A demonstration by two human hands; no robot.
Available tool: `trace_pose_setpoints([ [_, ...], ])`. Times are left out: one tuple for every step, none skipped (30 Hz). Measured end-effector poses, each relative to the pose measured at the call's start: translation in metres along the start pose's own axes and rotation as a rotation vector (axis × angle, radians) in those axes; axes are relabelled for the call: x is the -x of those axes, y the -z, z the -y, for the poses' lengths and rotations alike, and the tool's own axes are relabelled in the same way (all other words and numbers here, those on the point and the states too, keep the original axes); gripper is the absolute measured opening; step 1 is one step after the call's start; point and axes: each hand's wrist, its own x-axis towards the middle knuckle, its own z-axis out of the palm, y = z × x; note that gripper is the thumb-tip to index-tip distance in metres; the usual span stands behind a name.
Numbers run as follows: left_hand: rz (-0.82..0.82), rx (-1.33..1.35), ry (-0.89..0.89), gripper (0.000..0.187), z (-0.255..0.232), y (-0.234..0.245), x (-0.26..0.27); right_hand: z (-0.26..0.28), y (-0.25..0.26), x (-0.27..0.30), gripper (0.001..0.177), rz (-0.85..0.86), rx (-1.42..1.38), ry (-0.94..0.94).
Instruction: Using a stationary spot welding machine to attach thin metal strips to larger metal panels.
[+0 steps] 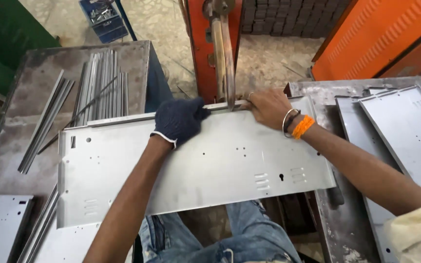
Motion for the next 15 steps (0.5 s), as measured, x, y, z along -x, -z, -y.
trace_pose_setpoints([
  [0.024, 0.002, 0.011, 0.024, -0.002, 0.000, 0.004, 0.004, 0.000, 0.004, 0.036, 0.080, 0.002, -0.041],
  [0.032, -0.003, 0.024, 0.024, 0.000, 0.003, 0.001, 0.004, 0.003, -0.002, 0.037, 0.149, 0.014, -0.071],
  [0.013, -0.010, 0.028, 0.024, 0.004, 0.005, -0.006, 0.001, 0.009, -0.010, 0.037, 0.138, 0.024, -0.057],
  [-0.007, 0.031, -0.005, 0.024, 0.005, 0.004, 0.000, 0.005, 0.008, -0.005, 0.035, 0.183, -0.019, -0.125],
  [-0.026, 0.073, -0.039, 0.024, 0.004, 0.001, 0.005, 0.009, 0.007, 0.000, 0.034, 0.229, -0.062, -0.194],
  [-0.017, 0.084, -0.041, 0.024, 0.003, 0.002, 0.005, 0.001, 0.007, 0.007, 0.034, 0.240, -0.063, -0.204],
  [-0.010, 0.051, -0.043, 0.027, 0.002, 0.002, 0.005, -0.006, 0.009, 0.013, 0.035, 0.148, -0.074, -0.087],
  [-0.016, 0.007, -0.041, 0.031, 0.005, 0.007, 0.001, -0.014, 0.011, 0.010, 0.037, 0.045, -0.082, 0.042],
  [-0.019, 0.007, -0.040, 0.031, 0.009, 0.016, 0.006, -0.012, 0.017, 0.012, 0.037, 0.045, -0.081, 0.044],
  [0.034, -0.047, 0.005, 0.041, 0.014, 0.024, 0.008, -0.013, 0.025, 0.012, 0.034, 0.108, -0.083, 0.009],
  [0.087, -0.100, 0.052, 0.052, 0.018, 0.031, 0.010, -0.015, 0.033, 0.012, 0.033, 0.170, -0.084, -0.026],
  [0.091, -0.102, 0.052, 0.052, 0.026, 0.035, 0.018, -0.017, 0.030, 0.015, 0.033, 0.170, -0.089, -0.026],
  [0.079, -0.115, 0.064, 0.052, 0.033, 0.039, 0.025, -0.019, 0.027, 0.018, 0.028, 0.086, -0.141, 0.034],
  [0.064, -0.126, 0.070, 0.051, 0.040, 0.043, 0.030, -0.023, 0.025, 0.021, 0.026, 0.000, -0.187, 0.090],
  [0.066, -0.126, 0.066, 0.051, 0.044, 0.044, 0.034, -0.021, 0.022, 0.019, 0.026, -0.001, -0.187, 0.086],
])
